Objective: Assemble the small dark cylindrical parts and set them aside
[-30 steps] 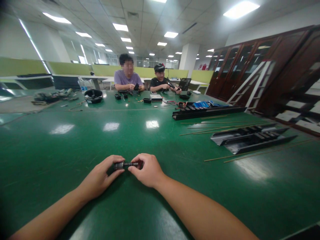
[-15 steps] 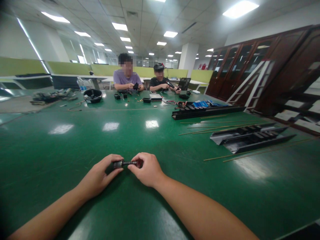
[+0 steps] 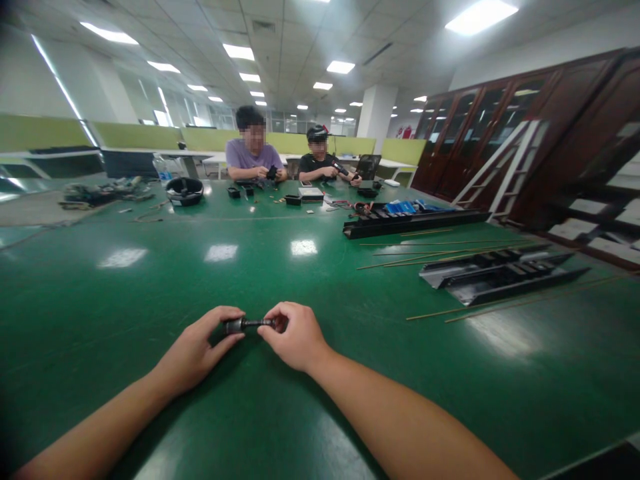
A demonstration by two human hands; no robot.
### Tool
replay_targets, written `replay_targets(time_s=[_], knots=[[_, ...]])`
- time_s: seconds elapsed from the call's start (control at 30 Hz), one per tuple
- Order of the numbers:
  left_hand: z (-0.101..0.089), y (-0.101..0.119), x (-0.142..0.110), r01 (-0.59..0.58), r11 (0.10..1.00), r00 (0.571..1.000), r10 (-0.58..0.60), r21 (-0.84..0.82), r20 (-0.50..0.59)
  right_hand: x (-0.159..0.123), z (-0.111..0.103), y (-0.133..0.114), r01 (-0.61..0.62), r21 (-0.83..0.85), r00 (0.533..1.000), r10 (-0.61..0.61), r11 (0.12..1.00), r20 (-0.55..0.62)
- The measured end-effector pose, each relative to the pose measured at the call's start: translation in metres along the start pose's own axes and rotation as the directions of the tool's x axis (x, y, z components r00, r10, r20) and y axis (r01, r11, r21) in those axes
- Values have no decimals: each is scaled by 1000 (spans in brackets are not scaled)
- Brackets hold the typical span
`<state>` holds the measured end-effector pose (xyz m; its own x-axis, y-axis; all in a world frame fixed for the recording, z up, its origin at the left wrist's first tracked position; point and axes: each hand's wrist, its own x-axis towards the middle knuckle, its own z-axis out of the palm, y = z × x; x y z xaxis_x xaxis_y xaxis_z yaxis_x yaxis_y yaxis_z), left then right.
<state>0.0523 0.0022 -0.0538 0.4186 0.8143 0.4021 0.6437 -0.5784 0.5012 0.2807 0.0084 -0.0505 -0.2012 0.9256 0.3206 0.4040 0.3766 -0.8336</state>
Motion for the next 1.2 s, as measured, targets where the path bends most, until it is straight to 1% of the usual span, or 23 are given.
replay_targets(time_s=[0.43,0.73,0.93,1.07,1.13,1.2], knots=[[-2,-6,0,-27,999,1000,26,-35,-16,1,1,4,-31,-1,999,31,1000,8],[-5,-6,2,-44,999,999,44,-20,-13,0,2,3,-45,8,999,45,999,5],[-5,-8,1,10,999,1000,-9,41,-30,0,2,4,-49,26,999,49,998,-8],[-8,-9,2,-5,997,999,2,73,40,2,0,0,-65,50,997,67,997,-43],[-11,-10,4,30,994,998,-36,108,53,2,-1,-3,-71,70,994,76,995,-73],[-14,-12,5,97,986,995,-101,134,22,2,-2,-6,-73,99,993,82,992,-86]])
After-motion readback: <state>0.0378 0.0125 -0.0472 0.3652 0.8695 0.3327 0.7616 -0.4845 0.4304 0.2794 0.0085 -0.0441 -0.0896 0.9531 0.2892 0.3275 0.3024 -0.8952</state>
